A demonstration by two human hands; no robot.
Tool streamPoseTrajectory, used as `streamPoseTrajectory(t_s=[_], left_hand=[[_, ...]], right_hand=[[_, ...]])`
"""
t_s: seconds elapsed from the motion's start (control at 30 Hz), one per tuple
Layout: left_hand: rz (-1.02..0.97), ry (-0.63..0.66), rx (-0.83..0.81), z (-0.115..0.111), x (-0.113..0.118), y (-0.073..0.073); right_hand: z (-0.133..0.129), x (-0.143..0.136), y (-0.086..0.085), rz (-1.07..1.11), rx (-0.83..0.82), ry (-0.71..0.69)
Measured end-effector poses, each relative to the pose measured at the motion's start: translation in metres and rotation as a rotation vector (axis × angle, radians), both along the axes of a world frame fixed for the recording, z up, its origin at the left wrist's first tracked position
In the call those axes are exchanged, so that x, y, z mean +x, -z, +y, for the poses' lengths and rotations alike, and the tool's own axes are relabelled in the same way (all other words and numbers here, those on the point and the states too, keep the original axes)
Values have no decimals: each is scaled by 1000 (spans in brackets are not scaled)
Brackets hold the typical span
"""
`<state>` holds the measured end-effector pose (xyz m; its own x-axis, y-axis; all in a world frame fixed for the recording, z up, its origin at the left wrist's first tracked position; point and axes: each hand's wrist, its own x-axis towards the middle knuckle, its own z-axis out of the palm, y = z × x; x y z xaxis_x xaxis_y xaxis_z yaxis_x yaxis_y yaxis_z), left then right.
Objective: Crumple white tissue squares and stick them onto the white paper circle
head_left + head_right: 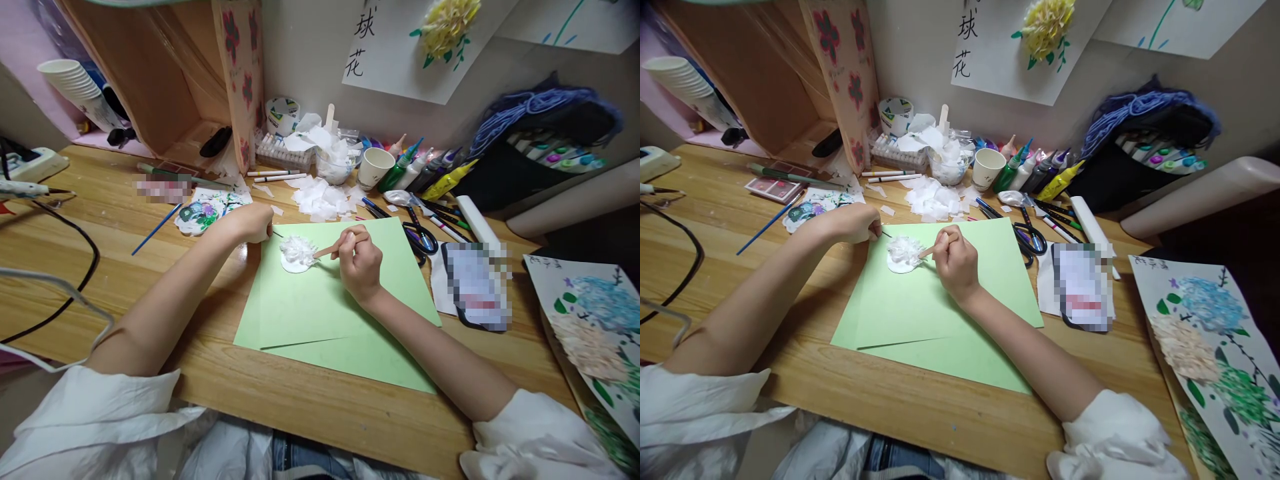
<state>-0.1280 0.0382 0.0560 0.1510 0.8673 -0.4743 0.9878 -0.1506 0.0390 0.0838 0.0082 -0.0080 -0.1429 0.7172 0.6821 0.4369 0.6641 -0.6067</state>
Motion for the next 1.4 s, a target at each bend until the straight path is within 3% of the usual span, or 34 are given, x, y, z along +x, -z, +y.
streamPoseTrajectory(t_s=[0.13, 0.33, 0.63, 0.9, 1.1, 1.4], left_hand=[[10, 7, -5, 0, 1, -1], [19, 6, 21, 0, -1, 0], [-20, 4, 4, -1, -1, -2], [-42, 1, 3, -3, 0, -6], [-41, -4, 11, -3, -1, -6], [-52, 3, 15, -4, 0, -7]], right_hand=[[-1, -1, -1, -10, 1, -16], [-2, 6, 3, 216, -58, -31], [-5, 5, 2, 141, 41, -60], [-7, 10, 8, 279, -8, -133], [-10, 10, 11, 226, 54, -191], [-7, 8, 9, 78, 115, -152]])
